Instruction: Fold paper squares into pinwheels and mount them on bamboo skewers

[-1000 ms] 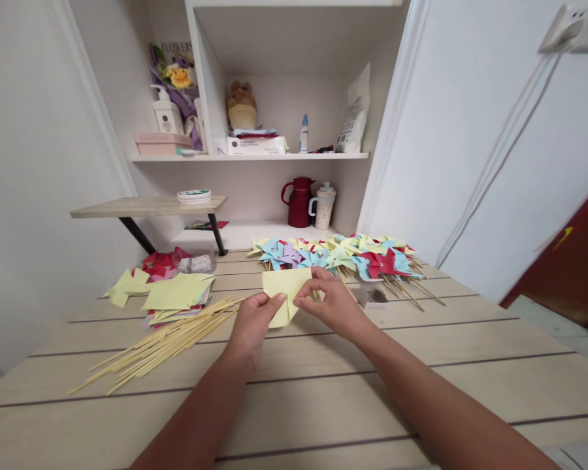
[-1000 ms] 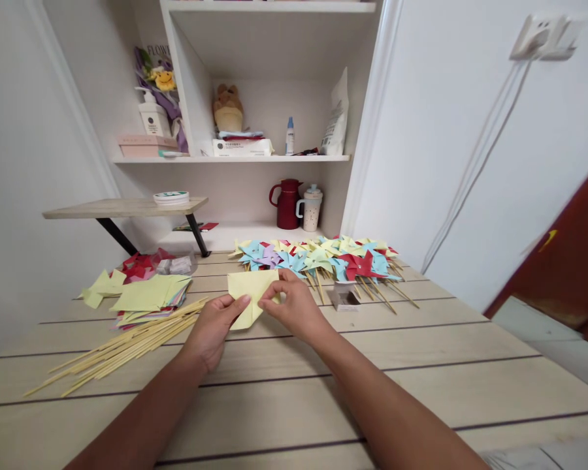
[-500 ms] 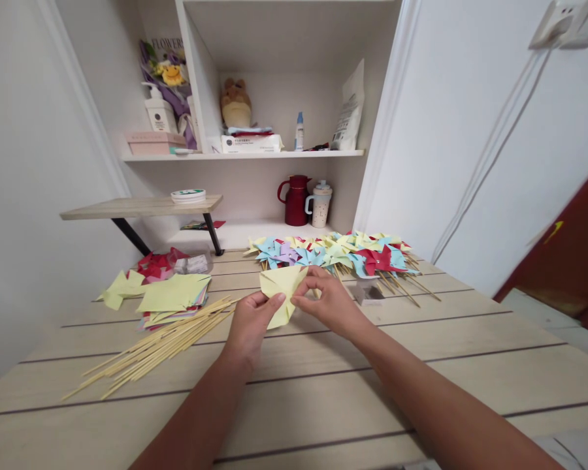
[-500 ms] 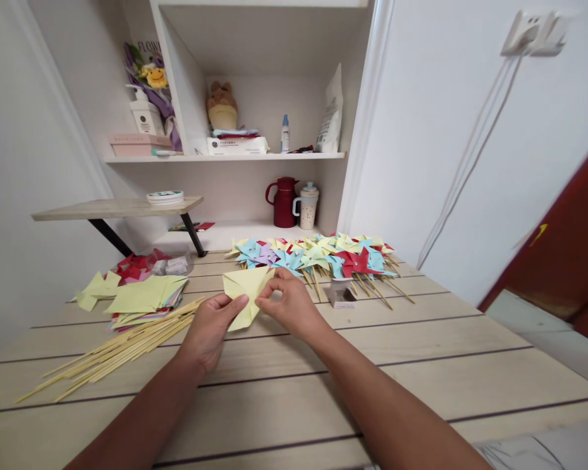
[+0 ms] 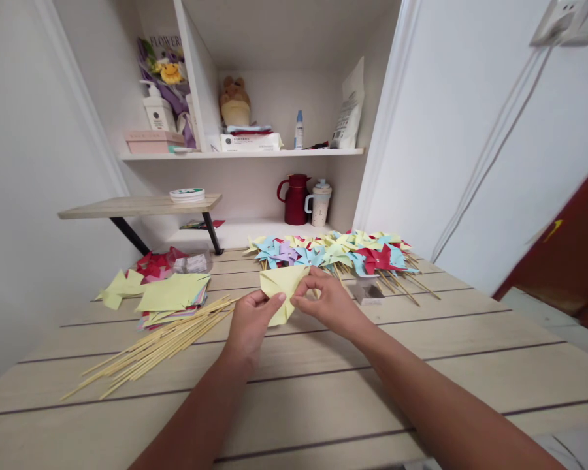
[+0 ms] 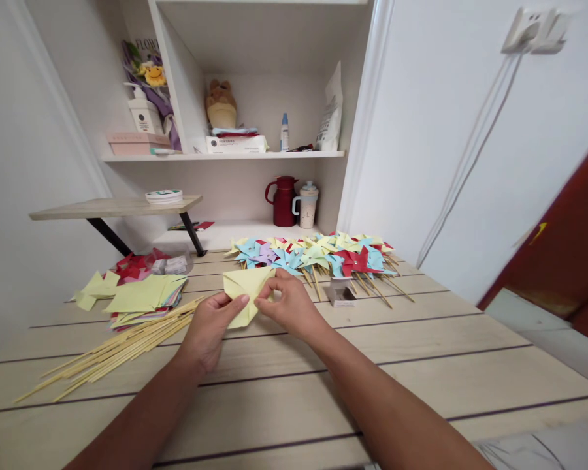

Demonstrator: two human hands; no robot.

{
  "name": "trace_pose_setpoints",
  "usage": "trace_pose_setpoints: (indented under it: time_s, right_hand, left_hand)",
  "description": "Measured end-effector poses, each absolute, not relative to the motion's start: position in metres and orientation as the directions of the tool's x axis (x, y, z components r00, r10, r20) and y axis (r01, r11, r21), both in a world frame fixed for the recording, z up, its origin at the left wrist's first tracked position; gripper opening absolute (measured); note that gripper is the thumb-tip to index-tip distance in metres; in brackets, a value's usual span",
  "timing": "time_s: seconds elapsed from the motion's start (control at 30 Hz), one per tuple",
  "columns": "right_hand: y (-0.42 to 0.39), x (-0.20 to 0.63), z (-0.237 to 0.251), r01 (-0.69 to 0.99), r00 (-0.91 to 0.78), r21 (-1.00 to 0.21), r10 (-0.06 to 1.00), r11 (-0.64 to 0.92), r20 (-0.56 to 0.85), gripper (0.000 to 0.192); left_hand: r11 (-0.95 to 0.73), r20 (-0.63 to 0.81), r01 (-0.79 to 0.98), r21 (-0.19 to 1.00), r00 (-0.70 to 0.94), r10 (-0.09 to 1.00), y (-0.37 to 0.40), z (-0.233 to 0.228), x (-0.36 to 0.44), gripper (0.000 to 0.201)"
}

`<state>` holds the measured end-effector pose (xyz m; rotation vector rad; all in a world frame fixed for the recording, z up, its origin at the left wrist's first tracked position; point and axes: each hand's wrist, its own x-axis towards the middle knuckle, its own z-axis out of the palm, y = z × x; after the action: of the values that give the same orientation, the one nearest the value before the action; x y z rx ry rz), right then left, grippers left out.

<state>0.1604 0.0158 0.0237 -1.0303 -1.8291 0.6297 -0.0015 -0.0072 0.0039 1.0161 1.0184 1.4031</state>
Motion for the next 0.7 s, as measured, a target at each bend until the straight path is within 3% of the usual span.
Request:
trace_pose_setpoints:
  time_s: [0.27,0.33,0.43,0.53,0.7]
  right_hand:
    - [0.02,0.162,0.021,0.336,-0.199,-0.761,0.832,0.554,0.518,0.009]
    - [0.021,0.166,0.023,0.332,-0.119,-0.748,0.812,0.575,0.571,0.009]
    - [0.021,0.173,0.03,0.377,-0.056,-0.699,0.768,0.608,0.638,0.029]
    - [0.021,0.176,0.032,0.438,-0.147,-0.648,0.76,0.624,0.633,0.038]
    - [0.021,0.173,0.028,0.541,-0.269,-0.539,0.74,0.646,0.617,0.027]
  left_hand:
    - [-0.096,0.071,-0.206,0.974,-0.125,0.99,-0.005,0.003,-0.001,0.036]
    - [-0.128,0.109,-0.11,0.986,-0.162,0.981,-0.003,0.003,-0.002,0.029]
    - [-0.252,0.275,0.134,0.958,-0.192,0.942,-0.001,0.003,-0.003,0.013]
    - [-0.376,0.423,0.263,0.888,-0.152,0.893,-0.001,0.004,-0.003,0.008]
    - [-0.461,0.523,0.353,0.814,-0.1,0.846,-0.003,0.006,-0.002,0.015]
